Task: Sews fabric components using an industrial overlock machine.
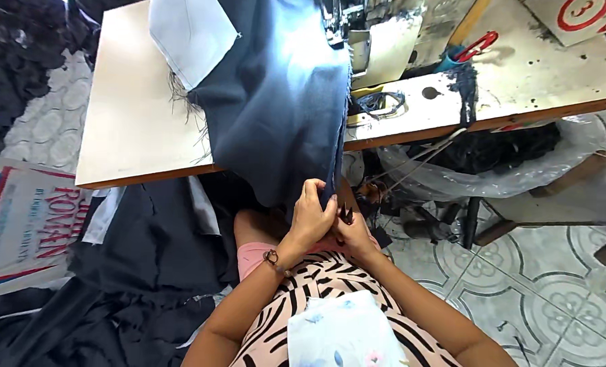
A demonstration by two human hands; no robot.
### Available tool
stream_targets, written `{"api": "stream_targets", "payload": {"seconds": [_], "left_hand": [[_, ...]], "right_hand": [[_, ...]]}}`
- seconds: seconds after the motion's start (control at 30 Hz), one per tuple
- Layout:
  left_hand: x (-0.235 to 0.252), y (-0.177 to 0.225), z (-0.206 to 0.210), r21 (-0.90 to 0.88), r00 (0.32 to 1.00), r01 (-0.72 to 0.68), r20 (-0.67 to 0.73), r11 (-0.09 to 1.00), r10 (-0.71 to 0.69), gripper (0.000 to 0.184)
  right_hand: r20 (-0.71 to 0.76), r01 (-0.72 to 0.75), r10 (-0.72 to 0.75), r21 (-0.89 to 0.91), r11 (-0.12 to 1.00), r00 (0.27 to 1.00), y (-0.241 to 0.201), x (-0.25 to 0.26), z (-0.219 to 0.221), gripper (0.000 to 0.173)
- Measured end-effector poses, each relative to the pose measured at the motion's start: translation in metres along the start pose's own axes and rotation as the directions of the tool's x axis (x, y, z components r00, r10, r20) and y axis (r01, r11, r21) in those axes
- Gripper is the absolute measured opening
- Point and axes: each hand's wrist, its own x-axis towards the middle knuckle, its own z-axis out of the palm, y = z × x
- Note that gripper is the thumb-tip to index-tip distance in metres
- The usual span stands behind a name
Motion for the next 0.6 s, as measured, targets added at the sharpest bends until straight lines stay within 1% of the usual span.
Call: {"api": "stream_targets", "payload": {"seconds": [0.07, 0.13, 0.2, 0.23, 0.27, 0.3, 0.33, 0.37, 0.4, 0.43, 0.47, 0.5, 0.53, 0.57, 0.6], "left_hand": [[-0.004, -0.002, -0.003, -0.015, 1.000, 0.007, 0.028, 1.000, -0.007, 0.029], [-0.011, -0.010, -0.005, -0.020, 0.996, 0.048, 0.071, 0.999, -0.047, 0.023], [-0.021, -0.029, -0.008, 0.003, 0.974, 0.155, 0.168, 0.988, -0.153, 0.023], [-0.026, -0.039, -0.012, 0.023, 0.942, 0.233, 0.245, 0.972, -0.231, 0.027], [-0.032, -0.047, -0.017, 0.025, 0.907, 0.304, 0.299, 0.952, -0.297, 0.032], [-0.040, -0.050, -0.022, -0.006, 0.904, 0.331, 0.288, 0.944, -0.315, 0.030], [-0.050, -0.047, -0.029, -0.066, 0.939, 0.290, 0.213, 0.955, -0.270, 0.029], [-0.060, -0.038, -0.038, -0.124, 0.983, 0.175, 0.076, 0.977, -0.166, 0.029], [-0.070, -0.021, -0.051, -0.165, 0.996, 0.010, -0.082, 0.986, -0.024, 0.027], [-0.078, -0.002, -0.069, -0.181, 0.974, -0.161, -0.188, 0.970, 0.126, 0.025], [-0.086, 0.020, -0.091, -0.174, 0.941, -0.305, -0.210, 0.937, 0.267, 0.024], [-0.092, 0.043, -0.110, -0.172, 0.901, -0.422, -0.192, 0.890, 0.390, 0.025], [-0.096, 0.064, -0.123, -0.205, 0.871, -0.492, -0.124, 0.846, 0.476, 0.028], [-0.099, 0.078, -0.127, -0.230, 0.847, -0.520, -0.017, 0.823, 0.531, 0.028], [-0.100, 0.082, -0.123, -0.211, 0.827, -0.525, 0.103, 0.825, 0.553, 0.026]], "right_hand": [[-0.002, 0.002, -0.001, 0.044, 0.999, 1.000, 0.002, -0.004, -0.002, 0.021], [-0.016, -0.006, 0.007, 0.070, 0.998, 1.000, 0.004, -0.006, -0.005, 0.020], [-0.054, -0.009, 0.012, 0.053, 0.999, 0.998, 0.005, -0.007, -0.007, 0.013], [-0.081, -0.018, 0.021, 0.043, 0.999, 0.996, 0.004, -0.007, -0.007, 0.007], [-0.095, -0.033, 0.035, 0.025, 0.999, 0.995, 0.003, -0.008, -0.006, 0.009], [-0.090, -0.050, 0.050, 0.003, 0.999, 0.995, 0.004, -0.008, -0.006, 0.016], [-0.080, -0.056, 0.055, -0.018, 0.998, 0.995, 0.005, -0.009, -0.006, 0.017], [-0.066, -0.058, 0.056, -0.035, 0.998, 0.996, 0.008, -0.008, -0.007, 0.012], [-0.042, -0.061, 0.058, -0.054, 0.997, 0.997, 0.009, -0.009, -0.008, 0.005], [-0.014, -0.064, 0.063, -0.069, 0.996, 0.998, 0.009, -0.010, -0.008, 0.002], [0.025, -0.073, 0.075, -0.081, 0.994, 0.997, 0.007, -0.014, -0.008, 0.003], [0.059, -0.082, 0.085, -0.063, 0.995, 0.995, 0.001, -0.020, -0.006, 0.003], [0.084, -0.093, 0.096, -0.040, 0.995, 0.992, -0.007, -0.028, -0.003, 0.002], [0.101, -0.094, 0.096, -0.024, 0.995, 0.990, -0.019, -0.038, 0.000, 0.004], [0.097, -0.073, 0.074, -0.014, 0.997, 0.993, -0.032, -0.050, 0.004, 0.010]]}}
